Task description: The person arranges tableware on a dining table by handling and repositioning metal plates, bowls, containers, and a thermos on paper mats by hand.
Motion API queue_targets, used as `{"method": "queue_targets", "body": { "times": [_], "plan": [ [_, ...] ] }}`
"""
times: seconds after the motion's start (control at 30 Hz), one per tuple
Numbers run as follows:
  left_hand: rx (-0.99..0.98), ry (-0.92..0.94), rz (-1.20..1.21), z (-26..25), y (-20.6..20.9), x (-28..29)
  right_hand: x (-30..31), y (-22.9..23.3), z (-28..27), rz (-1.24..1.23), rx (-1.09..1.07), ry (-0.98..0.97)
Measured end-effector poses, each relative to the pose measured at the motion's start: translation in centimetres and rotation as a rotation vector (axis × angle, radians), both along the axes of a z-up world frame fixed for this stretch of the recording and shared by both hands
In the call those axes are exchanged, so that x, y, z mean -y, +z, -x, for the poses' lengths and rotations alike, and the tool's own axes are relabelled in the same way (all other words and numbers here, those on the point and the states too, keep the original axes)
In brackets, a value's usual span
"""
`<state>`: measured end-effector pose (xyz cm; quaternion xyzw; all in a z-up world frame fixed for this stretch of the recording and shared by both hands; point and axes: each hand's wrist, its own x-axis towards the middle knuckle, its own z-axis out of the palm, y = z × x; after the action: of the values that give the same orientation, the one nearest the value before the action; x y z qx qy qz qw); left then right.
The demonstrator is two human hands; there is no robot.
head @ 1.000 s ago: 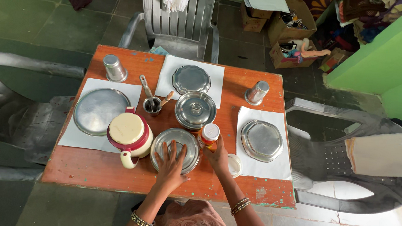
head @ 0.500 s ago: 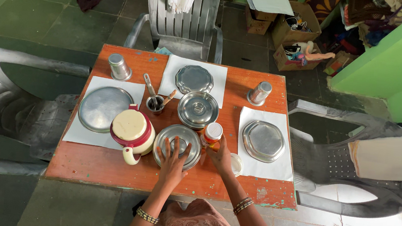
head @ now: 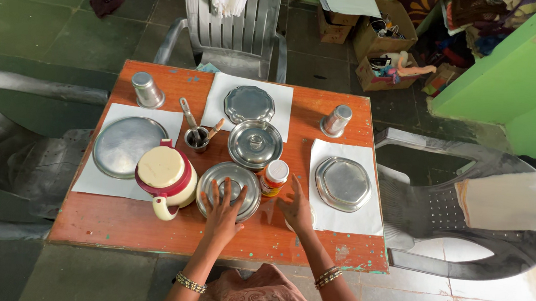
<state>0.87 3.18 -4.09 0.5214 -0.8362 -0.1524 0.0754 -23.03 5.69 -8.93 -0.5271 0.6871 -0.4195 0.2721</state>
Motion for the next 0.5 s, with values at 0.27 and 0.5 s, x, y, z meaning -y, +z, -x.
{"method": "queue_targets", "body": {
  "times": [0.27,0.5],
  "plan": [
    [0.032,0.033,-0.058,1.6,2.0,-1.3,-2.7,2.2,4.8,0.043,-0.152,-0.077],
    [-0.281,-0.074,0.294,4.2,1.0,-3.7,-5.5,0.4,7.8,-0.009,-0.233,-0.14]
  ]
}}
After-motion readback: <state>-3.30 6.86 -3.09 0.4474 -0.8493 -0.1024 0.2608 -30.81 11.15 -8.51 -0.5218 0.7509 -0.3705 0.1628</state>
